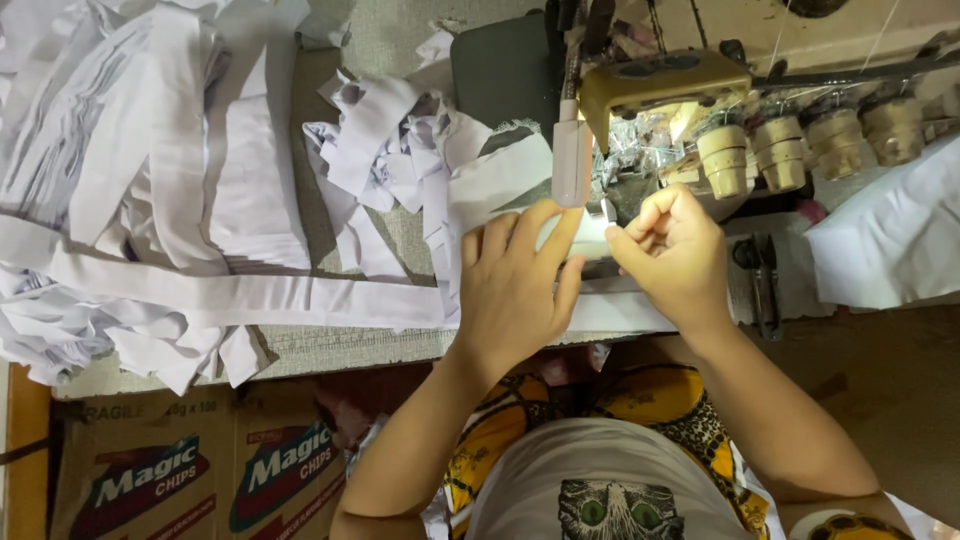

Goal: Folding and stacking small white fabric strips at a sewing workstation

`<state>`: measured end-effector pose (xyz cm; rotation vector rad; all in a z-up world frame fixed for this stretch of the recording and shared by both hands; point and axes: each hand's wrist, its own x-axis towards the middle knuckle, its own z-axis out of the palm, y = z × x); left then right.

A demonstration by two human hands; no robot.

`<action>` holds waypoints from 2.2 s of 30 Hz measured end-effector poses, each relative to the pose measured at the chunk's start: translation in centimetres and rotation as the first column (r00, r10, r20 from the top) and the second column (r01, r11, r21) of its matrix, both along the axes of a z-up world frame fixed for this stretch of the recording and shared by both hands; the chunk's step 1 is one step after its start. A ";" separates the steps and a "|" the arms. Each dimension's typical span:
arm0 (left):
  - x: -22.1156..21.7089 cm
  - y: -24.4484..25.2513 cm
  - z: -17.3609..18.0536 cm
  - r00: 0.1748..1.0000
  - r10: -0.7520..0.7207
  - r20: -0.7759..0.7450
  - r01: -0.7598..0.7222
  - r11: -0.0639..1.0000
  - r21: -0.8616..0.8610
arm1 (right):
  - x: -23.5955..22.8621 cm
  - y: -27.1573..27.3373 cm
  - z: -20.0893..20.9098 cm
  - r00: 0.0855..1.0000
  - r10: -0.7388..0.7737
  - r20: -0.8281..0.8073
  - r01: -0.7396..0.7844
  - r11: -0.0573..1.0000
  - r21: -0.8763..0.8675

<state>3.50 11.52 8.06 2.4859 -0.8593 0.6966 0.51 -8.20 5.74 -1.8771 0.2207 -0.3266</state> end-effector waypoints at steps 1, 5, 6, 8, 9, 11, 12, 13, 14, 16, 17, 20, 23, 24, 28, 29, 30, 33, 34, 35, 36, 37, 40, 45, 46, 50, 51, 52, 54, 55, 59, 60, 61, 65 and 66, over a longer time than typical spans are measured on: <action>0.1 0.0 -0.1 1.000 0.001 -0.002 -0.001 1.000 0.000 | 0.1 0.0 -0.1 1.000 0.001 -0.002 -0.001 1.000 0.000; -0.1 -0.1 -0.5 1.000 0.009 -0.013 -0.009 1.000 0.012 | 0.3 0.3 -0.4 0.999 -0.032 0.033 0.035 0.997 -0.072; -0.2 0.0 -0.6 0.999 0.011 -0.033 -0.010 1.000 0.022 | 0.4 0.4 -0.4 0.998 -0.051 0.046 0.055 0.994 -0.092; -1.1 0.2 0.0 0.998 0.004 -0.056 -0.003 1.000 0.024 | 0.3 0.6 -0.4 0.996 -0.060 0.061 0.067 0.991 -0.117; -1.5 0.3 0.3 0.997 -0.006 -0.080 0.008 1.000 0.028 | 0.2 0.7 -0.4 0.995 -0.073 0.075 0.083 0.987 -0.141; -1.2 0.3 0.2 0.997 0.005 -0.082 -0.002 0.999 0.036 | 0.7 1.0 -0.2 0.989 -0.075 0.124 0.100 0.971 -0.216; -1.2 0.3 0.1 0.996 0.015 -0.083 -0.011 0.999 0.044 | 0.8 1.2 -0.2 0.982 -0.072 0.175 0.121 0.949 -0.290; -0.7 0.1 0.4 0.996 0.018 -0.091 -0.013 0.999 0.047 | 0.6 1.3 -0.5 0.983 -0.070 0.167 0.116 0.951 -0.288; -0.3 0.0 0.6 0.996 0.028 -0.080 -0.026 0.999 0.032 | 0.5 1.5 -0.7 0.979 -0.089 0.184 0.139 0.950 -0.280; 0.5 -0.4 0.6 0.997 0.045 -0.059 -0.044 0.999 0.013 | -0.3 0.9 -1.4 0.972 -0.103 0.210 0.159 0.949 -0.273; 0.8 -0.7 0.2 0.993 0.092 -0.077 -0.091 0.996 0.026 | -1.1 0.2 -2.0 0.966 -0.124 0.225 0.185 0.943 -0.275; 0.2 -1.4 1.4 0.970 0.214 -0.115 -0.204 0.975 0.089 | -3.7 -2.5 -2.7 0.966 -0.120 0.227 0.185 0.939 -0.291; 0.0 -1.5 2.5 0.928 0.272 -0.254 -0.231 0.957 0.177 | -6.3 -5.3 -1.7 0.980 -0.125 0.153 0.170 0.928 -0.332; 0.2 -1.5 2.6 0.895 0.269 -0.356 -0.205 0.956 0.207 | -6.9 -6.2 -1.2 0.984 -0.141 0.106 0.170 0.918 -0.358; 2.5 0.7 2.3 0.898 0.260 -0.355 -0.153 0.941 0.303 | -8.1 -8.6 0.2 0.976 -0.188 -0.106 0.134 0.915 -0.380; 2.8 1.3 2.1 0.909 0.208 -0.361 -0.098 0.949 0.300 | -8.3 -8.9 0.5 0.947 -0.184 -0.264 0.074 0.922 -0.379; 3.2 1.7 1.8 0.917 0.156 -0.368 -0.043 0.954 0.297 | -8.5 -9.2 0.7 0.892 -0.177 -0.415 0.014 0.930 -0.366; 2.0 2.2 0.5 0.998 -0.027 -0.050 0.024 0.998 -0.054 | -8.7 -10.4 -1.2 0.978 -0.023 -0.208 -0.122 0.745 -0.655; 1.1 1.5 -0.8 0.997 -0.049 -0.057 0.046 0.997 -0.056 | -8.7 -10.4 -1.1 0.976 -0.045 -0.215 -0.110 0.747 -0.656; 0.1 1.0 -2.2 0.989 -0.117 0.094 0.129 0.981 -0.143 | -8.7 -10.4 -1.1 0.971 -0.034 -0.238 -0.147 0.699 -0.700; -1.0 0.6 -3.6 0.954 -0.167 0.247 0.222 0.950 -0.217 | -8.7 -10.4 -1.1 0.964 -0.024 -0.263 -0.186 0.648 -0.739; -1.7 -0.4 -2.4 0.955 -0.178 0.239 0.231 0.948 -0.218 | -8.5 -10.3 -1.1 0.962 -0.034 -0.271 -0.185 0.651 -0.736; -3.3 -2.9 -0.9 0.797 -0.603 -0.026 0.563 0.758 -0.329 | -7.9 -10.1 -1.1 0.893 -0.091 -0.440 -0.290 0.631 -0.719; -3.6 -5.9 -5.1 0.860 -0.400 -0.316 0.373 0.916 -0.146 | -7.8 -10.8 -0.9 0.972 0.041 -0.231 -0.197 0.676 -0.710; -3.7 -6.4 -5.3 0.858 -0.404 -0.316 0.376 0.915 -0.149 | -7.9 -11.1 -1.0 0.972 0.037 -0.232 -0.195 0.675 -0.712; -4.0 -7.4 -6.3 0.924 -0.286 -0.254 0.283 0.958 -0.050 | -8.4 -11.5 -0.7 0.979 0.132 -0.157 -0.201 0.772 -0.603; -4.1 -7.6 -6.5 0.922 -0.287 -0.259 0.281 0.958 -0.059 | -8.6 -11.4 -0.4 0.978 0.117 -0.172 -0.195 0.809 -0.555; -4.1 -7.7 -6.6 0.922 -0.288 -0.259 0.282 0.957 -0.059 | -8.5 -11.5 -0.4 0.978 0.116 -0.173 -0.194 0.809 -0.554; -4.1 -7.8 -6.6 0.923 -0.285 -0.257 0.276 0.959 -0.069 | -8.4 -11.5 -0.3 0.975 0.197 -0.102 -0.221 0.836 -0.502; -4.1 -7.7 -6.7 0.924 -0.283 -0.257 0.274 0.959 -0.070 | -8.5 -11.6 -0.3 0.975 0.199 -0.102 -0.223 0.836 -0.502; -3.9 -7.5 -6.7 0.952 -0.261 -0.159 0.253 0.965 -0.074 | -8.8 -11.6 -0.3 0.979 0.156 -0.129 -0.200 0.844 -0.498; -3.9 -7.5 -6.7 0.959 -0.248 -0.137 0.241 0.968 -0.066 | -8.9 -11.5 -0.3 0.982 0.122 -0.146 -0.181 0.828 -0.531; -3.9 -7.6 -6.7 0.960 -0.247 -0.135 0.239 0.969 -0.068 | -8.9 -11.4 -0.4 0.982 0.123 -0.144 -0.182 0.826 -0.533; -3.9 -8.0 -6.2 0.919 -0.353 -0.176 0.344 0.935 -0.082 | -8.5 -10.9 -1.3 0.972 0.219 -0.081 -0.215 0.707 -0.673; -3.9 -8.1 -6.0 0.919 -0.364 -0.154 0.357 0.931 -0.068 | -8.3 -10.8 -1.6 0.953 0.292 -0.073 -0.262 0.683 -0.682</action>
